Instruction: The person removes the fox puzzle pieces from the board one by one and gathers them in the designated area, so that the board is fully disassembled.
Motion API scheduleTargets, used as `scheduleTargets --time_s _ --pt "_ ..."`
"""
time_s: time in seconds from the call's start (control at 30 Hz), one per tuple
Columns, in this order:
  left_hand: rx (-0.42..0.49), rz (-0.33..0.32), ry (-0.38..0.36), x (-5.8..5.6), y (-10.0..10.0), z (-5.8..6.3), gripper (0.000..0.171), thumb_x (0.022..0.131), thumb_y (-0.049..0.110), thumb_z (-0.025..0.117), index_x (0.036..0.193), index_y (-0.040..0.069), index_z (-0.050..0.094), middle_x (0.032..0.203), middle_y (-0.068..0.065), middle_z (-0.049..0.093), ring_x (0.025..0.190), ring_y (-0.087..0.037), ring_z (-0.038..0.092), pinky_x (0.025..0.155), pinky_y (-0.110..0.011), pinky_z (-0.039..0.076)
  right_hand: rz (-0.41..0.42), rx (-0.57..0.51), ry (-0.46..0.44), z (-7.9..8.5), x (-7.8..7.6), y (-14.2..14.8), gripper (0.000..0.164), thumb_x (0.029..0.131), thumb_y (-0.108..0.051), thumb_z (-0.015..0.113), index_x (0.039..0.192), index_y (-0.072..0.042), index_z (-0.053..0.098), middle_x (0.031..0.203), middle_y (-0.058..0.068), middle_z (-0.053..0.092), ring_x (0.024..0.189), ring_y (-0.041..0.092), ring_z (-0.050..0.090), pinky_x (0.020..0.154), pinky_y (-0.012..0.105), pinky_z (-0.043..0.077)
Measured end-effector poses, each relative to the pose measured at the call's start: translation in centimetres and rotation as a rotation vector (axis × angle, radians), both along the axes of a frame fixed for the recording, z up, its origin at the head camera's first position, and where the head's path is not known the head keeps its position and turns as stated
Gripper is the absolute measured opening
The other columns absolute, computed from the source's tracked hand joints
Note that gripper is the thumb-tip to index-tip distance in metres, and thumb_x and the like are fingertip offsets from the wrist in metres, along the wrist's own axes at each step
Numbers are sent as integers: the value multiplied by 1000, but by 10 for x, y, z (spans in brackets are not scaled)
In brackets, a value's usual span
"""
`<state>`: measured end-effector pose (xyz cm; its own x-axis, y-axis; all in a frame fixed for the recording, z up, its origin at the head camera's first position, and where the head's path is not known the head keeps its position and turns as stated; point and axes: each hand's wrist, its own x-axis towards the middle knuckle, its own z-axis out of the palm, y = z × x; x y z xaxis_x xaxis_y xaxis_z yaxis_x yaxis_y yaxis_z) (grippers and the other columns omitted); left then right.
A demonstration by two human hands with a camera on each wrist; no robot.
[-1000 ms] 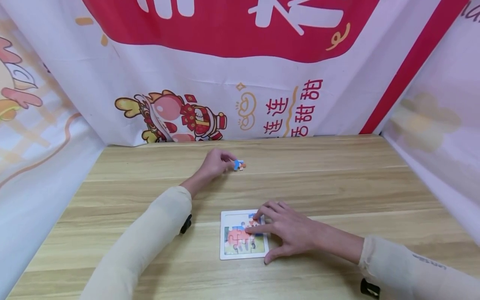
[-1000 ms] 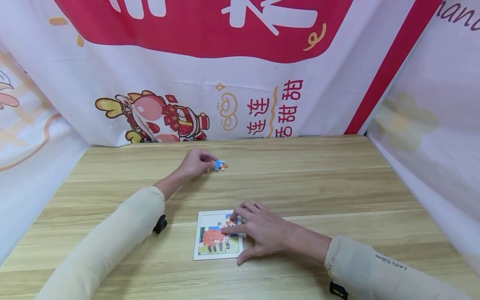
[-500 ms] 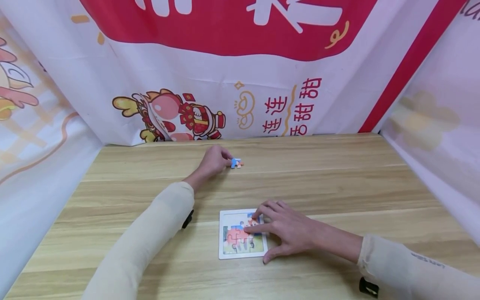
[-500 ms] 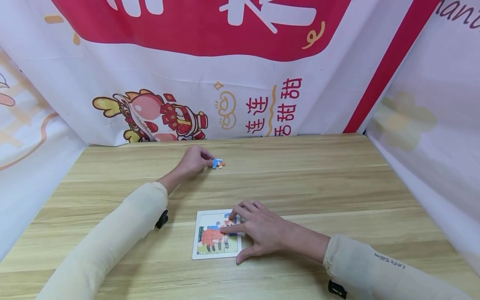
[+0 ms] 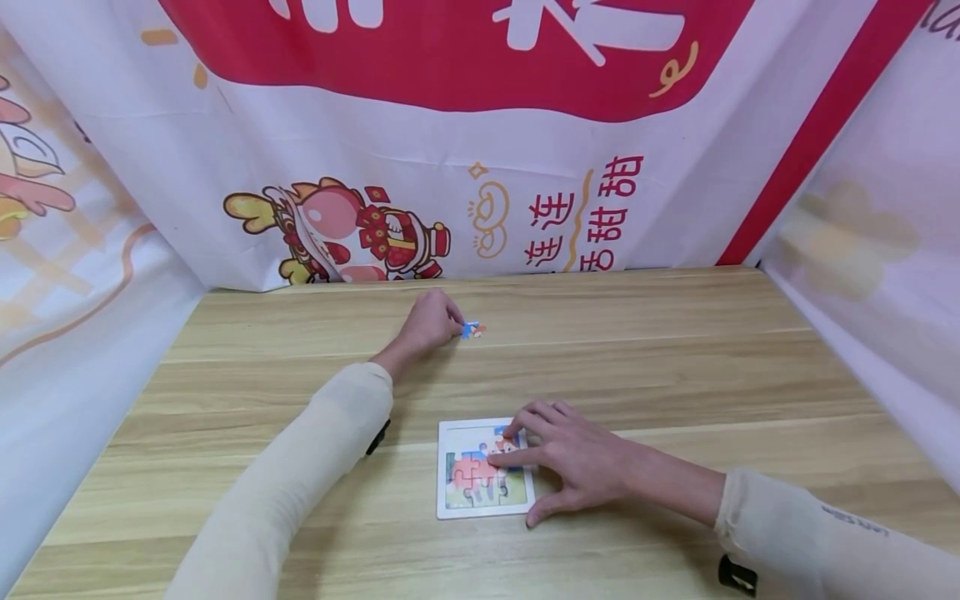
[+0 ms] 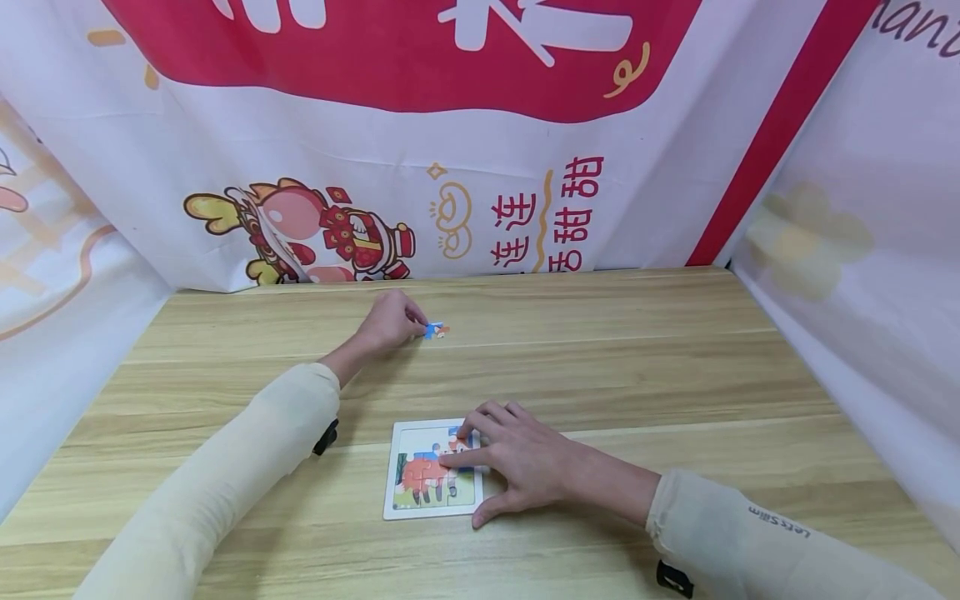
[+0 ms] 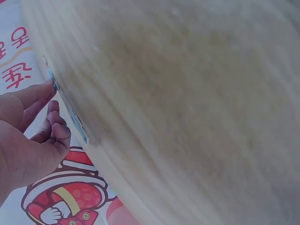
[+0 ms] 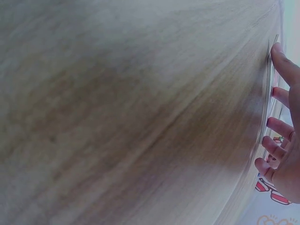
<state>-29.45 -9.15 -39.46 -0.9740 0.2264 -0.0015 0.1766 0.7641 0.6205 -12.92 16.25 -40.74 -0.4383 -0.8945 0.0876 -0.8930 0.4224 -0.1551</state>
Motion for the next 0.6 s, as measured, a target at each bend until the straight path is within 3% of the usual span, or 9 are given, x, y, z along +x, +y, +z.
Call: scheduleTargets --time_s 0.33,0.6 --pt "-31 -13 -5 -3 2 -3 9 91 2 75 98 -1 81 101 -14 73 91 -23 59 83 -35 50 4 -4 3 0 0 0 77 85 -77 64 148 -32 59 137 2 52 128 22 43 107 47 40" --pt "84 -25 -25 3 1 -1 16 92 2 74 108 1 79 102 -14 71 91 -22 59 77 -31 49 -2 8 3 1 1 0 77 85 -77 63 148 -33 58 139 2 52 129 22 43 108 48 40"
